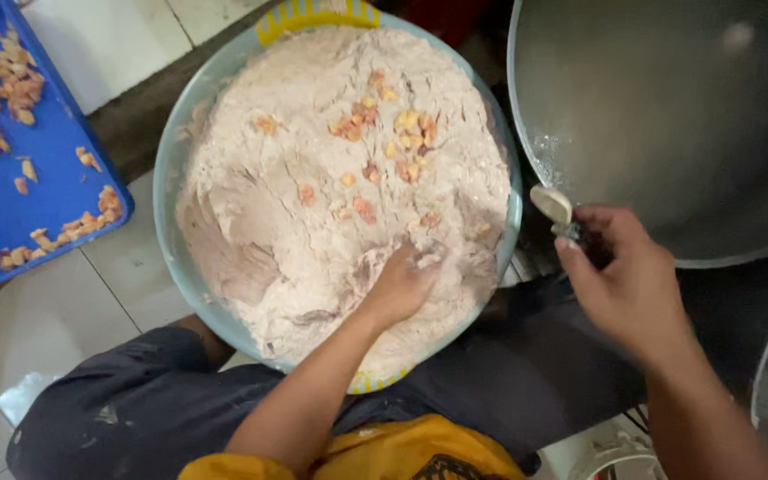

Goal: The person sits on the floor beside a large basin of dough, scoops portions with a small cup, shapes each portion into a ball by hand, dips the scoop in a water pot, and drops the finished balls into the pot. Near the end they tilt a blue tray to pour leftover dough pieces into the basin.

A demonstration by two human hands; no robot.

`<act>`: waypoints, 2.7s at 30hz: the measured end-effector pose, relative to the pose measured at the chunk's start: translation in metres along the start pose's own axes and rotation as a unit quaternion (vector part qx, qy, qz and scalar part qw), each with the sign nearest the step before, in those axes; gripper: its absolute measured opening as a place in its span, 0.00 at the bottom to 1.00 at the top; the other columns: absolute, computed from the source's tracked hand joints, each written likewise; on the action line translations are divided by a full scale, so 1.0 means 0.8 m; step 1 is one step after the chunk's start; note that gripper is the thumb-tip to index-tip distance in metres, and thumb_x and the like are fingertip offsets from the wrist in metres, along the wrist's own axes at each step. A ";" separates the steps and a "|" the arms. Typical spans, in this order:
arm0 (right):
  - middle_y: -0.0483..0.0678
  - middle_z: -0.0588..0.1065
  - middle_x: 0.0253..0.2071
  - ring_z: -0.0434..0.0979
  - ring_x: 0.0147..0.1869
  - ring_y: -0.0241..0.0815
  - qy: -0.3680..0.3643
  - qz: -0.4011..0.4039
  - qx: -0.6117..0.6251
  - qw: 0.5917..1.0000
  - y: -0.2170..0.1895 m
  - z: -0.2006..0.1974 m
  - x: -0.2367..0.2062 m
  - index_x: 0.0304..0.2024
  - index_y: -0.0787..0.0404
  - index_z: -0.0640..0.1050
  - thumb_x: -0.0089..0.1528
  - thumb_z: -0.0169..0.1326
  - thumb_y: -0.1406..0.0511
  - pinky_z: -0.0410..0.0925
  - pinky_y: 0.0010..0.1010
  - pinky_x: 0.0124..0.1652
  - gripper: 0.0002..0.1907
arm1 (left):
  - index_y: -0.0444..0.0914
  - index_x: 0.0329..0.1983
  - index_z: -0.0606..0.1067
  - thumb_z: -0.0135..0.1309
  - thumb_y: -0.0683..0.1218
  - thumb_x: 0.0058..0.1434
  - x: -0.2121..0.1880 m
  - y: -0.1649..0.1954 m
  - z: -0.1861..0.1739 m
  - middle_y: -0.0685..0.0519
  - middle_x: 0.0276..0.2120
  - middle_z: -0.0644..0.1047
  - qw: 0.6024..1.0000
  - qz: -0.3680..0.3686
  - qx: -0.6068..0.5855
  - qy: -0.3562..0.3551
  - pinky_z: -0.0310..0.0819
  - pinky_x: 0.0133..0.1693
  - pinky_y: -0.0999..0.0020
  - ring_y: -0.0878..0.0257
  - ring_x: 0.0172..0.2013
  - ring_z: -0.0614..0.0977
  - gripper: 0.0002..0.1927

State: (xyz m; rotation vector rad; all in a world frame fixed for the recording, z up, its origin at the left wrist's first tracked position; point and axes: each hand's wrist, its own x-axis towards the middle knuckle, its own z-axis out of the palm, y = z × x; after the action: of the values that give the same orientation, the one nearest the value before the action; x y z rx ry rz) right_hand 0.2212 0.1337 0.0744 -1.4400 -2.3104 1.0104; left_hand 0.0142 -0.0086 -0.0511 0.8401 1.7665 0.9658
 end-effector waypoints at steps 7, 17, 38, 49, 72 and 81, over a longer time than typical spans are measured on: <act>0.48 0.81 0.37 0.80 0.39 0.34 -0.122 0.072 0.139 0.980 -0.007 0.024 -0.036 0.53 0.67 0.75 0.64 0.56 0.67 0.73 0.28 0.39 0.16 | 0.36 0.50 0.76 0.69 0.47 0.51 -0.026 0.026 0.010 0.44 0.41 0.83 0.988 0.055 -0.140 0.032 0.79 0.47 0.64 0.53 0.42 0.84 0.25; 0.53 0.77 0.47 0.78 0.45 0.39 -0.142 -0.073 0.123 0.980 -0.045 0.048 -0.056 0.72 0.58 0.62 0.66 0.52 0.68 0.71 0.29 0.43 0.32 | 0.38 0.46 0.76 0.71 0.49 0.49 -0.038 0.045 0.015 0.45 0.35 0.83 0.976 0.165 0.032 0.139 0.81 0.38 0.59 0.48 0.37 0.86 0.24; 0.49 0.73 0.30 0.70 0.27 0.36 -0.129 0.078 0.373 0.916 0.000 0.017 0.104 0.55 0.65 0.76 0.67 0.46 0.71 0.63 0.27 0.26 0.14 | 0.21 0.59 0.69 0.61 0.68 0.51 -0.024 0.006 -0.182 0.24 0.47 0.76 0.857 -0.043 0.463 0.223 0.77 0.41 0.46 0.35 0.42 0.82 0.50; 0.59 0.78 0.50 0.80 0.50 0.49 0.152 -0.032 -0.174 0.972 0.010 0.010 0.198 0.65 0.70 0.73 0.65 0.52 0.74 0.72 0.38 0.46 0.24 | 0.29 0.39 0.80 0.62 0.57 0.53 -0.059 -0.011 -0.132 0.38 0.32 0.82 0.975 0.103 0.127 0.147 0.80 0.39 0.51 0.43 0.34 0.85 0.25; 0.53 0.77 0.45 0.78 0.46 0.40 0.004 0.020 0.218 0.976 0.046 0.009 0.026 0.58 0.68 0.69 0.69 0.53 0.68 0.71 0.30 0.44 0.17 | 0.35 0.44 0.75 0.66 0.41 0.55 -0.014 0.015 -0.039 0.50 0.38 0.82 0.976 0.081 -0.197 0.051 0.81 0.43 0.67 0.65 0.40 0.83 0.15; 0.49 0.79 0.36 0.78 0.38 0.35 -0.170 0.106 0.279 0.939 -0.007 0.025 -0.018 0.54 0.65 0.75 0.67 0.52 0.68 0.71 0.26 0.36 0.14 | 0.35 0.46 0.76 0.61 0.42 0.61 -0.034 0.036 -0.033 0.53 0.38 0.82 0.975 0.084 -0.194 0.075 0.79 0.42 0.67 0.66 0.38 0.83 0.12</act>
State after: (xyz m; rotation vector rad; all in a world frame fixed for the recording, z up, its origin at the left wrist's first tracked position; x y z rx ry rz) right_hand 0.2137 0.1116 0.0655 -1.3615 -1.8375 1.9198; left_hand 0.0027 -0.0253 -0.0084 0.6843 1.5718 1.4630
